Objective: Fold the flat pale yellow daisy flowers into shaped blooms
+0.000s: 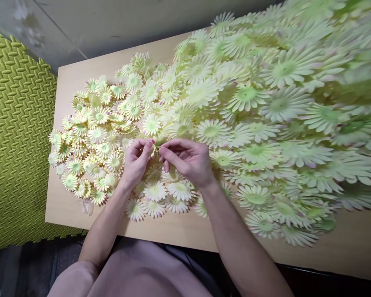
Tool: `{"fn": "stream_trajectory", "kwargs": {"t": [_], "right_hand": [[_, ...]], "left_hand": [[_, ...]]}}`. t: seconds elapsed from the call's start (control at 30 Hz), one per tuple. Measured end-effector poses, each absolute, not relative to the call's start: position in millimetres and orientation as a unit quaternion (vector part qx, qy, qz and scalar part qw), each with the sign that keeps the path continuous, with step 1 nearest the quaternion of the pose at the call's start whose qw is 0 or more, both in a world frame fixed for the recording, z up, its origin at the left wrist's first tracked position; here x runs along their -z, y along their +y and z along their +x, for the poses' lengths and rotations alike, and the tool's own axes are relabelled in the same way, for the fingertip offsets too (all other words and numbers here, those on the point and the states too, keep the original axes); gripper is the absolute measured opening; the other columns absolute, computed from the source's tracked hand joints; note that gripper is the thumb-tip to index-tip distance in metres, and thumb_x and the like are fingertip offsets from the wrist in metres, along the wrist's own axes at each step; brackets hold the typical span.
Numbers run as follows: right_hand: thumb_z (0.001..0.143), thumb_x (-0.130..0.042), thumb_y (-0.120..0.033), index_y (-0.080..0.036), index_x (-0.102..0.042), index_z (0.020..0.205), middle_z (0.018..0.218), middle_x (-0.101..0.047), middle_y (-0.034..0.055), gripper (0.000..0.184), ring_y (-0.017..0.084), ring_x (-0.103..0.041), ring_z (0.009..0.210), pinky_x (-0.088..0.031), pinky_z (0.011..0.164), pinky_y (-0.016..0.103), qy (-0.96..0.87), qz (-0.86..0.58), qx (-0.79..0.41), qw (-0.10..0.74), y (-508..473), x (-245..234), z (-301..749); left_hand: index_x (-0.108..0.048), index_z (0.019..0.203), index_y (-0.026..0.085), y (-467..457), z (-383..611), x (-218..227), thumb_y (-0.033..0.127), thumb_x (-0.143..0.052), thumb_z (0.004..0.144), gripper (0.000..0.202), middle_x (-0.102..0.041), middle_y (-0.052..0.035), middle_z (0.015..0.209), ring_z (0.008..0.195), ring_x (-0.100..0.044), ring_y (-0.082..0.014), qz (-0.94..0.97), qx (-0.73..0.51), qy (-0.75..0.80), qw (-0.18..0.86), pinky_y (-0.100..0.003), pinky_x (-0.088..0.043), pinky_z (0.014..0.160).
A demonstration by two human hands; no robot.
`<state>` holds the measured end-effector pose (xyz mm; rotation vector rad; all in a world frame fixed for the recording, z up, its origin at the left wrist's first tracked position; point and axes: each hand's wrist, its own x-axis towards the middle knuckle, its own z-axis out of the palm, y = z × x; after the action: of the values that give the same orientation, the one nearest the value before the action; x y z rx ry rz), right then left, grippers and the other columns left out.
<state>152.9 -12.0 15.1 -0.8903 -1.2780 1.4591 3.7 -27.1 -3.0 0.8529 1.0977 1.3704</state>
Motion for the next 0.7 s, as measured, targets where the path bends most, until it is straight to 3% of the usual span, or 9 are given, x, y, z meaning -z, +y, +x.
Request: {"fn": "stream_trajectory", "kwargs": {"t": [0.2,0.7], "right_hand": [[0.081,-0.076,-0.027,-0.018,-0.071,0.082,0.065,-0.070,-0.0005,0.011,0.011,-0.063,0.043,-0.052,0.042,0.022,-0.519,-0.361,-0.612,0.475,-11.4,-18.1,153.3],[0.077,-0.079,-0.026,-0.020,-0.074,0.084,0.063,-0.071,-0.0007,0.011,0.013,-0.064,0.046,-0.057,0.046,0.025,-0.535,-0.348,-0.611,0.468,-11.2,-15.6,154.7]], "left_hand": [[-0.066,0.078,0.019,-26.2,4.0,0.5,0.048,-0.072,0.080,0.029,-0.061,0.0015,0.081,0.061,-0.049,-0.0030,0.369,-0.579,0.474,0.551,-0.015,-0.043,0.054],[-0.068,0.078,0.018,-26.2,4.4,-2.9,0.050,-0.074,0.077,0.032,-0.067,-0.0010,0.085,0.063,-0.052,-0.0051,0.372,-0.575,0.483,0.546,-0.019,-0.044,0.060]]}}
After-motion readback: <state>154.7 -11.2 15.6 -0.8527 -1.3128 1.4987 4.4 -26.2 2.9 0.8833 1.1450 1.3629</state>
